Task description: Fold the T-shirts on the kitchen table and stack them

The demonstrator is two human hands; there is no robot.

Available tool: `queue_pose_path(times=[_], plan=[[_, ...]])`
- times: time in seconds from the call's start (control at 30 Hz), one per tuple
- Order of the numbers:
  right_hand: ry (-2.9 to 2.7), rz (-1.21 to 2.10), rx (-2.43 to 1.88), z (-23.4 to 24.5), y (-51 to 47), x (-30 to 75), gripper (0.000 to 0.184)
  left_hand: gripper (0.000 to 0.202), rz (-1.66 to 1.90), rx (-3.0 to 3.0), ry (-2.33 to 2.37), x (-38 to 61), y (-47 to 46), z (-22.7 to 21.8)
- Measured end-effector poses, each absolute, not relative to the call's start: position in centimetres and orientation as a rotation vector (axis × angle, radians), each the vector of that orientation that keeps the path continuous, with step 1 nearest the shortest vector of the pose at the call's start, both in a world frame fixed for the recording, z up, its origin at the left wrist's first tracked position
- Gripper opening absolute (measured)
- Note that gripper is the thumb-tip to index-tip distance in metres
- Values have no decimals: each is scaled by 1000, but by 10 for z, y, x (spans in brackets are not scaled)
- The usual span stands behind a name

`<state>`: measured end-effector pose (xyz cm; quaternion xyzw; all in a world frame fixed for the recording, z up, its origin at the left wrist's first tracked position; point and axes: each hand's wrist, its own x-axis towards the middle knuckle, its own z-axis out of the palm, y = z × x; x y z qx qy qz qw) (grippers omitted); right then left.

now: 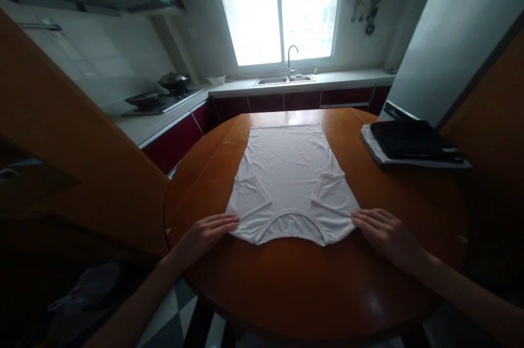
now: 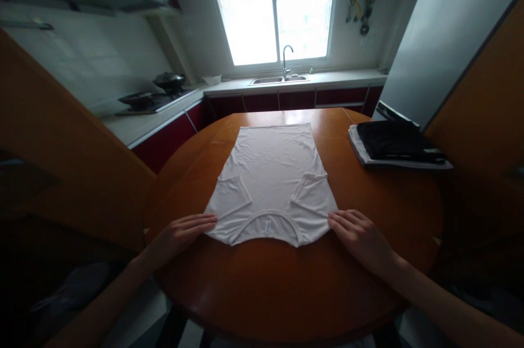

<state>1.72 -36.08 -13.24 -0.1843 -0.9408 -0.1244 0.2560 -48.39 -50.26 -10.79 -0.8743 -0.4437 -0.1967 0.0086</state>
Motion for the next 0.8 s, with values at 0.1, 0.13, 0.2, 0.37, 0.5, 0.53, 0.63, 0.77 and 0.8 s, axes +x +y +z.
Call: queue_pose_path(times=[0.1, 0.13, 0.2, 0.37, 0.5, 0.53, 0.63, 0.77, 0.8], plan=[[-2557, -312, -461, -132, -360, 18, 24, 33, -620, -2747, -1404, -486, -503, -108], [-2557, -296, -453, -132, -360, 19, 24, 33, -630, -2755, -1409, -486, -503, -107], [-2555, -245, -439, -132, -360, 21, 22, 34, -654, -2779, -1421, -485, -505, -106], [-2563, -28, -423, -120, -367, 30, 20, 31, -661, -2886, -1572, -478, -517, -92], [-2453, 104, -501, -107, -372, 34, 20, 26, -599, -2949, -1871, -472, -523, -69], [-2403, 127, -532, -106, -373, 33, 19, 25, -588, -2967, -1950, -471, -521, -64], [-2241, 200, -639, -108, -368, 23, 15, 26, -626, -2998, -2153, -471, -502, -53], [-2088, 400, -824, -107, -346, 2, 11, 36, -782, -2868, -2356, -481, -463, -49], [-2066, 457, -868, -104, -337, -4, 12, 38, -831, -2838, -2378, -484, -452, -48]])
